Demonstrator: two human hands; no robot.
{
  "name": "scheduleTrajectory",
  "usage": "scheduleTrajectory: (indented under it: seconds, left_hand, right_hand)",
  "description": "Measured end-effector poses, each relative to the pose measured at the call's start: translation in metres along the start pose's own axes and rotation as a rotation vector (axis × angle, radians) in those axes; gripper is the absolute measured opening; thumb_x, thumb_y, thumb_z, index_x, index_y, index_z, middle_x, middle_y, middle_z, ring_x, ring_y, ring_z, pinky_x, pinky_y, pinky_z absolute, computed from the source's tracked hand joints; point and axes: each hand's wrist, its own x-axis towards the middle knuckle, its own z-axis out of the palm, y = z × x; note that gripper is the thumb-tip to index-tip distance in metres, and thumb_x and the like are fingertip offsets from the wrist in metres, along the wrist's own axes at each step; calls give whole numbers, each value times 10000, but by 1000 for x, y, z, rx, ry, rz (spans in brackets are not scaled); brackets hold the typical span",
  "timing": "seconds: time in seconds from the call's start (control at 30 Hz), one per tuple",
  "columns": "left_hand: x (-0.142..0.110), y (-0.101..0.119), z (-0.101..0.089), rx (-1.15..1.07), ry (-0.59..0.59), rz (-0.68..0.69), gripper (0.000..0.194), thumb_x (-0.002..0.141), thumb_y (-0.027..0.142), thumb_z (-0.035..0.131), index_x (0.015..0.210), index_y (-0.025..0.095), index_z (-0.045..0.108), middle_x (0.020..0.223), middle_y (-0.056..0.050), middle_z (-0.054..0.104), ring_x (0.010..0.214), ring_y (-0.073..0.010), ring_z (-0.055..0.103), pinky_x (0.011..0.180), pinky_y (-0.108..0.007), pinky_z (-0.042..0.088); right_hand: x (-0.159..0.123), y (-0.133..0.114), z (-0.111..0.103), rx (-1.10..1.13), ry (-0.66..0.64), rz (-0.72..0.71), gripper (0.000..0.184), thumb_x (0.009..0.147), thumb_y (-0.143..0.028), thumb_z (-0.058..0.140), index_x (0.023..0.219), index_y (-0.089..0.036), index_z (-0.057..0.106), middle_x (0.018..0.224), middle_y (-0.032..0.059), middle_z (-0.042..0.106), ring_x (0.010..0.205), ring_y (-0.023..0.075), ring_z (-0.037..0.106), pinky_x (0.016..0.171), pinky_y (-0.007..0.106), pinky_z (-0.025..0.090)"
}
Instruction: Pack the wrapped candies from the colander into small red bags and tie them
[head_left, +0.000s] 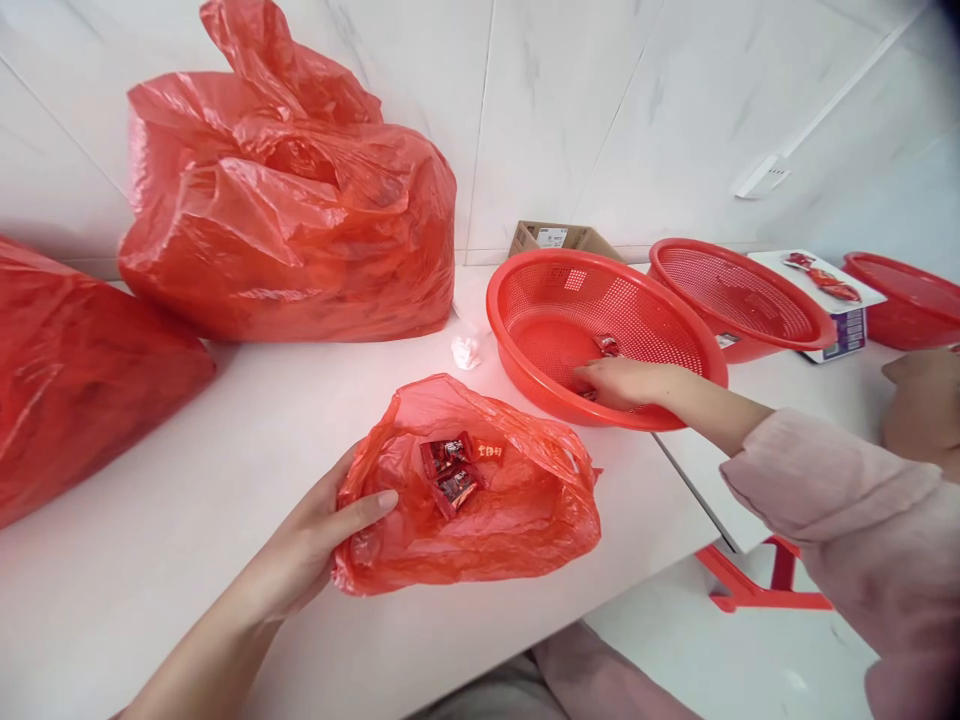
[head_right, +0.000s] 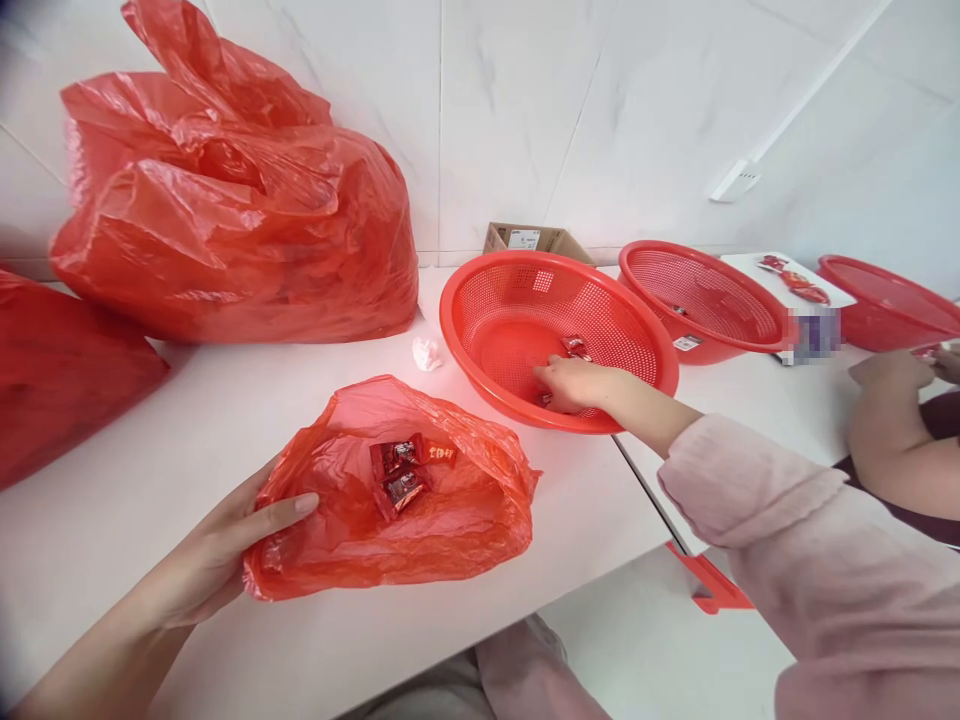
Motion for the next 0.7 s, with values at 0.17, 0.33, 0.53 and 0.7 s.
scheduleTrajectory:
  seconds: [0.17, 0.33, 0.53, 0.7]
  left_hand:
    - [0, 0, -1, 1, 18, -12, 663, 795, 335, 742, 1401, 254, 487, 1321, -114, 642, 1152, -322, 643, 830, -318, 599]
    - [-1, 1, -1, 9, 8, 10, 628, 786, 336, 749, 1369, 268, 526, 1311, -102, 654, 1133, -326, 656, 803, -312, 604]
    - [1, -2, -4, 17, 11, -36, 652, 802, 358, 732, 1403, 279, 490, 1247, -111, 686, 956, -302, 723, 734, -322, 609]
    - [1, 0, -3, 6, 14, -32, 687, 794, 351, 739, 1420, 280, 466, 1260, -111, 674, 1011, -312, 702, 738, -312, 602]
  right_hand:
    - [7, 1, -1, 125, -32, -2, 113, 755, -191, 640, 867, -187, 652, 905, 132, 702, 777, 292, 670, 622, 365, 495]
    - [-4, 15, -15, 617, 116, -123, 158, 871, -200, 543, 1025, -189, 573, 1095, 99, 699, 866, 186, 691, 690, 281, 539]
    - [-40, -5, -26, 1224, 265, -437, 308, 846, -278, 660, 1137, -205, 594, 1226, 108, 665, 994, 194, 672, 757, 308, 545]
    - [-53, -59, -10, 1226, 145, -669, 247, 946, -180, 484, 1167, -203, 592, 1209, 79, 670, 1127, 185, 626, 894, 340, 512]
